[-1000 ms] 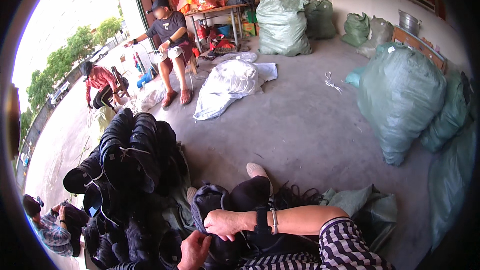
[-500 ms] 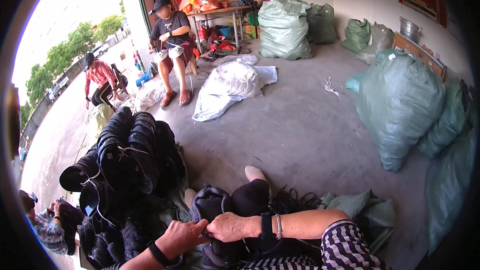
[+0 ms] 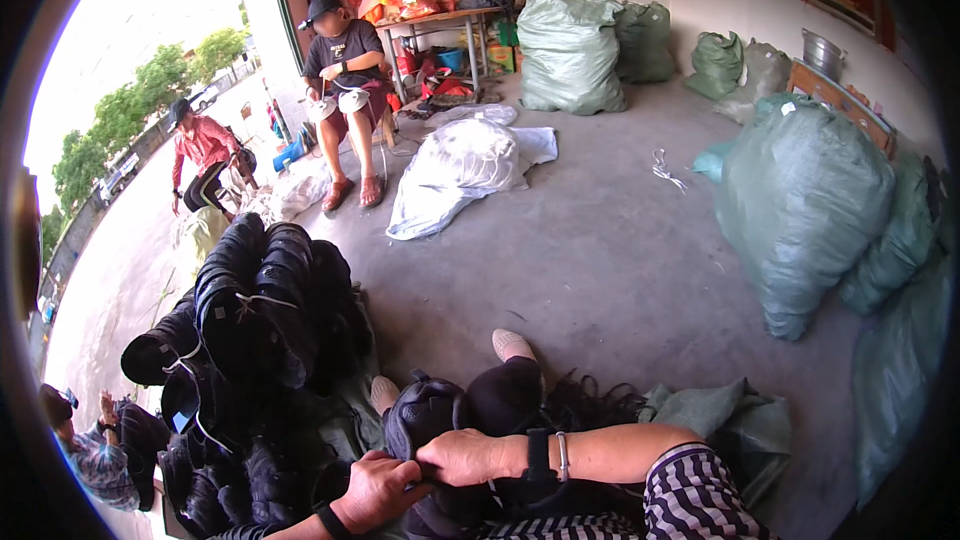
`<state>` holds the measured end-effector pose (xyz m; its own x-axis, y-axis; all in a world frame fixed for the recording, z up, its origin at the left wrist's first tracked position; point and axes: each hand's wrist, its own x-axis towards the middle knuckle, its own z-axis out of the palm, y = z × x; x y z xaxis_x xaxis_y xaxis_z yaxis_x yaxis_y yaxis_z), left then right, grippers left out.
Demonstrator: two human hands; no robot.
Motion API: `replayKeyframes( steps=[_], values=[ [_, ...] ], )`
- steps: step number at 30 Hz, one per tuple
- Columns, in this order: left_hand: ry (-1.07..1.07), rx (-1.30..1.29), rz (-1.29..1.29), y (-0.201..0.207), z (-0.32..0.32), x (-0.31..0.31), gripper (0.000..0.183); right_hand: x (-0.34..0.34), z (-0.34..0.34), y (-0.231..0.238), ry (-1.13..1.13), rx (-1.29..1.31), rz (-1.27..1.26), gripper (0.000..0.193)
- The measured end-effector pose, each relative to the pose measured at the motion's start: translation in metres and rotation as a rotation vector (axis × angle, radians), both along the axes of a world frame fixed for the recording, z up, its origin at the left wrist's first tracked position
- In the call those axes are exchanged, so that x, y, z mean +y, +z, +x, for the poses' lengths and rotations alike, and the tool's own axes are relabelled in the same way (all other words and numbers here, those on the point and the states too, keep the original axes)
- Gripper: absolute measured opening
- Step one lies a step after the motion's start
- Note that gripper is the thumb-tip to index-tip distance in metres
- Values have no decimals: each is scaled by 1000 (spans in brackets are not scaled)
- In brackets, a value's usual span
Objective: Lace up black athletic shoes by hand while sitting.
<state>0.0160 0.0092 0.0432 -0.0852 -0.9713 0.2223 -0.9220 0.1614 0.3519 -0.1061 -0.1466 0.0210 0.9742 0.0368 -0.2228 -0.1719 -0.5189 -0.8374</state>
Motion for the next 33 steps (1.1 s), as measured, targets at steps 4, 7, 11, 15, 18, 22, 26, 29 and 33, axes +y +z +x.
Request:
replayKeyframes(
  steps=[4, 7, 11, 15, 18, 22, 26, 29, 33],
  values=[
    [36, -2, 6, -10, 4, 6, 25, 3, 8, 20, 192, -128, -290, 16],
    [44, 16, -16, -15, 8, 6, 26, 0, 9, 24, 271, -255, -371, 16],
    [100, 49, -42, -17, 2, 10, 26, -46, 11, 67, -92, -451, -772, 15],
    [271, 108, 7, 17, -11, -2, 35, -74, 5, 82, -195, -640, -754, 14],
    [432, 284, -171, 29, -17, -17, 52, -55, 1, 90, -176, -676, -673, 15],
    [337, 1115, -161, 33, -24, -42, 21, -51, 6, 86, -190, -754, -592, 13],
    [369, 1402, -276, 29, -32, -50, 20, -50, 1, 90, -354, -563, -183, 14],
    [422, 1448, -322, 27, -38, -45, 20, -49, -1, 94, -418, -291, 196, 25],
    [452, 1435, -321, 21, -40, -50, 20, -40, -1, 79, -441, -338, 380, 31]
  ],
)
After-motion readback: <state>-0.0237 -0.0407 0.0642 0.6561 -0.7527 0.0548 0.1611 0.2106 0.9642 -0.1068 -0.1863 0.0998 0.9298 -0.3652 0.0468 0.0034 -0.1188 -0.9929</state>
